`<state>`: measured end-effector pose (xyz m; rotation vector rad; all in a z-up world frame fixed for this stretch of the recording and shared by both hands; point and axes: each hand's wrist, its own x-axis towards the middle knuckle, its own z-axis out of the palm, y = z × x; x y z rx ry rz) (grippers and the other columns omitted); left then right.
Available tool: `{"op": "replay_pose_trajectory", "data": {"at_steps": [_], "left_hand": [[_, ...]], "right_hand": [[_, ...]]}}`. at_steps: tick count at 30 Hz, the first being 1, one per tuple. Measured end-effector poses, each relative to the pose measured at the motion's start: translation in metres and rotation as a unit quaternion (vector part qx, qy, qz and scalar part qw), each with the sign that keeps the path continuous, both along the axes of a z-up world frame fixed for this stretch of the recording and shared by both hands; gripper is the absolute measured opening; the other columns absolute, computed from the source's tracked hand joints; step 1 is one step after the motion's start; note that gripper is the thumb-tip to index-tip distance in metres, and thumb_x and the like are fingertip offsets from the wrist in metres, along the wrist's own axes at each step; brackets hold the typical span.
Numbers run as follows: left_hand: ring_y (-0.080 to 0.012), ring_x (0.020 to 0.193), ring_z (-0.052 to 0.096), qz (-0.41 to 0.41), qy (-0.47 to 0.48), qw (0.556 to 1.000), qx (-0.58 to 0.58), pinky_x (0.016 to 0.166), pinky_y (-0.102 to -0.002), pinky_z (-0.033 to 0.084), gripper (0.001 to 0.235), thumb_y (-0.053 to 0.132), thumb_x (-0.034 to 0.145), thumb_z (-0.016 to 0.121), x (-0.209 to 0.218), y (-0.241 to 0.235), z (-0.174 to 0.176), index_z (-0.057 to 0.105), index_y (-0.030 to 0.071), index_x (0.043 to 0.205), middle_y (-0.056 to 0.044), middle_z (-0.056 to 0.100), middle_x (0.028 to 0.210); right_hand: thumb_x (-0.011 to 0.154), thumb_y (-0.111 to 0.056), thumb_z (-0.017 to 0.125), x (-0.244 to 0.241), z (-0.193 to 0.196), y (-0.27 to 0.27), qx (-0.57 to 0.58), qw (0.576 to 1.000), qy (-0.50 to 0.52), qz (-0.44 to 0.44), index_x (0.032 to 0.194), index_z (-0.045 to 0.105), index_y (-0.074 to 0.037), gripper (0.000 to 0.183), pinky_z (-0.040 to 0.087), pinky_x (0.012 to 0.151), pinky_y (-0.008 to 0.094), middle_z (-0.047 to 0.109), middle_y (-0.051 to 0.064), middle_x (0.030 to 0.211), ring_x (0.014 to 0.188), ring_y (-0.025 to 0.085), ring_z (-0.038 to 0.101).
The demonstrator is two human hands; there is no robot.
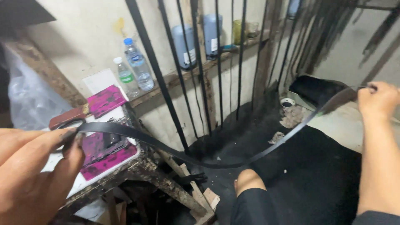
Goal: Applying edge finish to leather straps using a roller applicator and hanging them on a drying rack with clips.
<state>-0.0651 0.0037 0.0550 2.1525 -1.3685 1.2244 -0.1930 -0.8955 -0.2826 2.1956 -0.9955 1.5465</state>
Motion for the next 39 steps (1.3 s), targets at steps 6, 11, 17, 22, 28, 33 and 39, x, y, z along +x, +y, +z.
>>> {"op": "replay_pose_trajectory", "data": {"at_steps": [6, 11, 17, 22, 28, 33, 39], "left_hand": [[-0.0161, 0.122, 0.049, 0.075, 0.551, 0.810, -0.186, 0.088, -0.027, 0.037, 0.037, 0.022, 0.107, 0.051, 0.238, 0.068, -0.099, 0.054, 0.008, 0.142, -0.007, 0.054, 0.135], [-0.0121, 0.073, 0.050, 0.056, 0.398, 0.867, -0.294, 0.054, -0.029, 0.033, 0.016, 0.021, 0.117, 0.065, 0.458, 0.125, -0.239, 0.052, 0.016, 0.124, -0.002, 0.054, 0.093], [-0.0269, 0.067, 0.047, 0.124, 0.430, 0.859, -0.248, 0.051, -0.041, 0.033, 0.021, 0.011, 0.123, 0.055, 0.498, 0.082, -0.236, 0.060, 0.003, 0.142, -0.015, 0.057, 0.102], [-0.0312, 0.069, 0.050, -0.004, 0.060, 0.998, -0.032, 0.084, -0.042, 0.048, 0.013, -0.003, 0.093, 0.073, 0.187, -0.091, -0.047, 0.074, 0.006, 0.102, -0.015, 0.052, 0.071], [-0.0281, 0.064, 0.054, -0.134, -0.051, 0.990, 0.018, 0.076, -0.043, 0.046, 0.006, 0.004, 0.090, 0.079, 0.141, -0.186, 0.034, 0.074, 0.004, 0.089, -0.009, 0.066, 0.076], [-0.0202, 0.070, 0.062, -0.106, -0.169, 0.978, 0.060, 0.094, -0.047, 0.046, 0.020, 0.013, 0.098, 0.075, 0.122, -0.253, 0.094, 0.069, 0.018, 0.080, 0.006, 0.062, 0.070], [-0.0156, 0.085, 0.069, -0.039, -0.213, 0.966, 0.143, 0.116, -0.052, 0.048, 0.014, 0.033, 0.098, 0.069, 0.105, -0.317, 0.163, 0.065, 0.032, 0.085, 0.016, 0.064, 0.076]], "right_hand": [[0.087, -0.027, 0.064, -0.002, 0.032, 0.080, 0.092, 0.994, 0.036, -0.044, 0.105, 0.085, -0.021, 0.029, 0.041, 0.083, 0.046, 0.077, 0.011, 0.097, 0.094, 0.040, 0.060], [0.089, -0.020, 0.063, 0.009, 0.023, 0.110, 0.175, 0.984, 0.007, -0.010, 0.105, 0.084, -0.014, 0.027, 0.045, 0.087, 0.047, 0.076, 0.015, 0.102, 0.098, 0.041, 0.059], [0.099, -0.022, 0.056, 0.023, -0.009, 0.143, 0.340, 0.934, 0.094, -0.058, 0.116, 0.080, -0.013, 0.031, 0.040, 0.103, 0.049, 0.073, 0.013, 0.123, 0.118, 0.035, 0.058], [0.095, -0.020, 0.049, 0.032, -0.076, 0.130, 0.395, 0.903, 0.139, -0.096, 0.108, 0.083, -0.020, 0.036, 0.034, 0.111, 0.046, 0.066, 0.010, 0.121, 0.122, 0.033, 0.054], [0.095, -0.025, 0.052, 0.030, -0.118, 0.125, 0.422, 0.871, 0.204, -0.148, 0.109, 0.080, -0.029, 0.031, 0.038, 0.102, 0.043, 0.071, 0.003, 0.120, 0.123, 0.027, 0.055], [0.094, -0.022, 0.056, 0.018, -0.099, 0.130, 0.456, 0.839, 0.249, -0.163, 0.106, 0.080, -0.027, 0.028, 0.041, 0.100, 0.041, 0.071, 0.003, 0.110, 0.115, 0.027, 0.059], [0.093, -0.029, 0.058, -0.003, -0.064, 0.118, 0.515, 0.799, 0.252, -0.179, 0.097, 0.080, -0.034, 0.024, 0.039, 0.101, 0.037, 0.070, -0.005, 0.108, 0.117, 0.021, 0.058]]}}
